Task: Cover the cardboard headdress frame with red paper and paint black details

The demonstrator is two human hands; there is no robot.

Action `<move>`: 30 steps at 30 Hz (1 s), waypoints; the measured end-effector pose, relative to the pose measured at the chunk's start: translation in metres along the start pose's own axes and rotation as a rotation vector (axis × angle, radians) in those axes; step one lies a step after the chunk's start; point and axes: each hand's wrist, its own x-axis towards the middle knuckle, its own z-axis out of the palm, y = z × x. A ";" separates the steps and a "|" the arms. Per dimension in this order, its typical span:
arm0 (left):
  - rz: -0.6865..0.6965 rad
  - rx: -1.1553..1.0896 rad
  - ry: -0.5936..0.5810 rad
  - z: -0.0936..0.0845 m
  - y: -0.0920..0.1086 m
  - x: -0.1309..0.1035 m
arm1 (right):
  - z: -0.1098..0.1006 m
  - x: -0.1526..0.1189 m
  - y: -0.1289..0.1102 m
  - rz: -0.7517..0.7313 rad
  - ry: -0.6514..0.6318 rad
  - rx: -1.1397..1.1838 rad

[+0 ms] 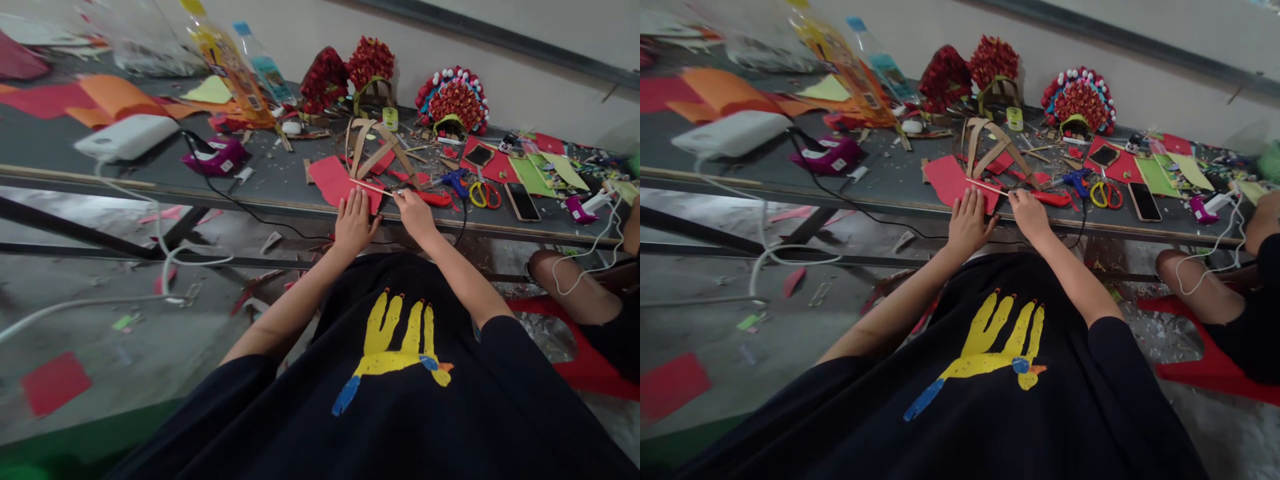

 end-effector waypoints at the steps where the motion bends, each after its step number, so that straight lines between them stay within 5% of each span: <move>1: -0.003 0.004 -0.003 0.000 0.001 -0.002 | -0.001 0.001 0.000 0.001 0.007 -0.008; 10: -0.022 0.018 -0.042 -0.003 0.005 -0.005 | -0.014 0.001 0.001 -0.140 0.052 -0.063; 30: -0.015 0.017 -0.022 -0.004 0.009 -0.011 | -0.037 0.007 -0.008 -0.210 -0.029 -0.201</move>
